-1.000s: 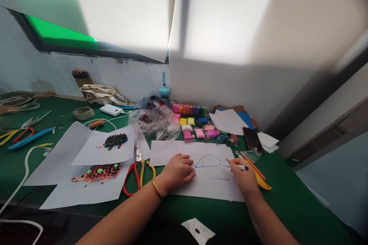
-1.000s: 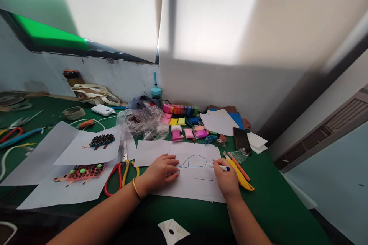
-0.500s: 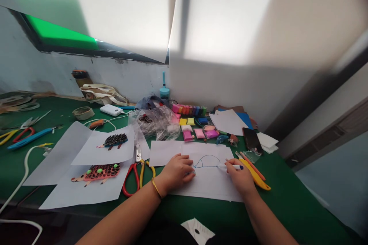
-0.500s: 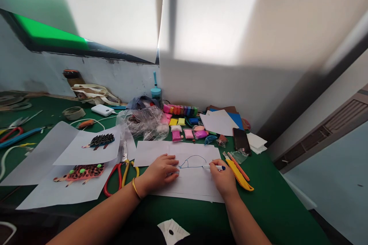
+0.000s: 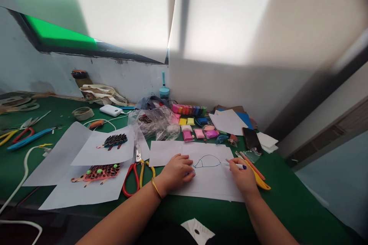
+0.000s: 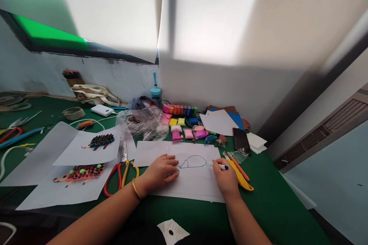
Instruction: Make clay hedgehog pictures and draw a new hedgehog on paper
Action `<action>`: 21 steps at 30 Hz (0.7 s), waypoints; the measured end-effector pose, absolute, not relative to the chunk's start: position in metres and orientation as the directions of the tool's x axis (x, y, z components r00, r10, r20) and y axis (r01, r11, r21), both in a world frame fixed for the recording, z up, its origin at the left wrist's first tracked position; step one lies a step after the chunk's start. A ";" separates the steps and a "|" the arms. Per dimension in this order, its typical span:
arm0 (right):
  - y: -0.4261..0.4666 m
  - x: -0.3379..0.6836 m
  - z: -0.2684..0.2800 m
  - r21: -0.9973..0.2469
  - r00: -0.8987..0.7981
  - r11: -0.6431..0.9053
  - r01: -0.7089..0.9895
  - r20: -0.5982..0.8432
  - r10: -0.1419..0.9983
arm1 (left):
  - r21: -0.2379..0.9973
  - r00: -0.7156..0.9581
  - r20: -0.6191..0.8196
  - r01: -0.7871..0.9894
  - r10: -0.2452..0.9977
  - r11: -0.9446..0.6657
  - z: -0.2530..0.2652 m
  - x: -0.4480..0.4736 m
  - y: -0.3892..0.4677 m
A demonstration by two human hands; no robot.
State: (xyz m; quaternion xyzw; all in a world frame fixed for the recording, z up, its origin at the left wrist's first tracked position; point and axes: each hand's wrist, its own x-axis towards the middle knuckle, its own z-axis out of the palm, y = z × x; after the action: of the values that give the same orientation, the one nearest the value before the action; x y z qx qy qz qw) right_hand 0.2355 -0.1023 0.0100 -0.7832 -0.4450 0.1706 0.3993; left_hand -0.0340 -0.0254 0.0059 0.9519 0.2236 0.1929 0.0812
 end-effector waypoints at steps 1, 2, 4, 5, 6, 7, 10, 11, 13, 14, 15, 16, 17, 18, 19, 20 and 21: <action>-0.102 0.235 0.010 -0.782 0.543 -0.274 0.560 0.096 0.834 | 0.240 0.826 0.333 0.393 0.456 -0.888 0.006 -0.034 -0.025; -0.102 0.235 0.010 -0.785 0.539 -0.265 0.559 0.102 0.836 | 0.239 0.824 0.336 0.393 0.455 -0.888 0.006 -0.034 -0.025; -0.102 0.235 0.009 -0.788 0.533 -0.263 0.557 0.096 0.840 | 0.238 0.820 0.344 0.395 0.457 -0.887 0.005 -0.034 -0.025; -0.101 0.235 0.009 -0.786 0.533 -0.270 0.555 0.088 0.841 | 0.237 0.819 0.346 0.396 0.458 -0.887 0.005 -0.034 -0.025; -0.101 0.236 0.009 -0.783 0.535 -0.280 0.555 0.078 0.842 | 0.237 0.819 0.345 0.397 0.459 -0.887 0.005 -0.034 -0.025; -0.101 0.236 0.009 -0.780 0.535 -0.288 0.555 0.070 0.842 | 0.236 0.819 0.343 0.398 0.460 -0.886 0.005 -0.034 -0.025; -0.101 0.236 0.009 -0.778 0.533 -0.294 0.555 0.062 0.844 | 0.234 0.823 0.334 0.399 0.459 -0.886 0.005 -0.034 -0.025; -0.101 0.236 0.009 -0.780 0.533 -0.291 0.555 0.065 0.844 | 0.235 0.825 0.332 0.398 0.458 -0.887 0.005 -0.034 -0.025; -0.102 0.236 0.010 -0.781 0.539 -0.289 0.554 0.072 0.839 | 0.236 0.825 0.333 0.395 0.456 -0.888 0.005 -0.034 -0.025; -0.102 0.236 0.010 -0.781 0.541 -0.290 0.553 0.073 0.838 | 0.238 0.824 0.335 0.395 0.456 -0.888 0.005 -0.034 -0.025; -0.102 0.235 0.011 -0.780 0.541 -0.290 0.554 0.072 0.838 | 0.238 0.823 0.338 0.395 0.457 -0.887 0.005 -0.034 -0.025; -0.103 0.235 0.011 -0.780 0.538 -0.289 0.555 0.071 0.840 | 0.239 0.822 0.340 0.395 0.458 -0.887 0.004 -0.034 -0.025; -0.103 0.235 0.011 -0.782 0.532 -0.283 0.555 0.072 0.844 | 0.239 0.821 0.341 0.396 0.459 -0.887 0.004 -0.034 -0.025; -0.103 0.234 0.012 -0.786 0.523 -0.272 0.555 0.075 0.849 | 0.240 0.820 0.341 0.396 0.459 -0.886 0.005 -0.034 -0.025; -0.103 0.234 0.012 -0.791 0.515 -0.259 0.554 0.081 0.854 | 0.241 0.821 0.341 0.396 0.459 -0.886 0.005 -0.034 -0.025; -0.103 0.234 0.012 -0.795 0.507 -0.247 0.554 0.088 0.857 | 0.241 0.821 0.339 0.396 0.459 -0.886 0.005 -0.034 -0.025; -0.103 0.233 0.012 -0.799 0.500 -0.236 0.553 0.092 0.861 | 0.242 0.822 0.337 0.396 0.459 -0.886 0.006 -0.034 -0.025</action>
State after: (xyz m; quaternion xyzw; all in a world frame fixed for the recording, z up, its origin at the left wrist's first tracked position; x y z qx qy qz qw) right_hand 0.2331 -0.1034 0.0116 -0.7633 -0.4631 0.1881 0.4093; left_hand -0.0338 -0.0251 0.0057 0.9510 0.2247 0.1962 0.0810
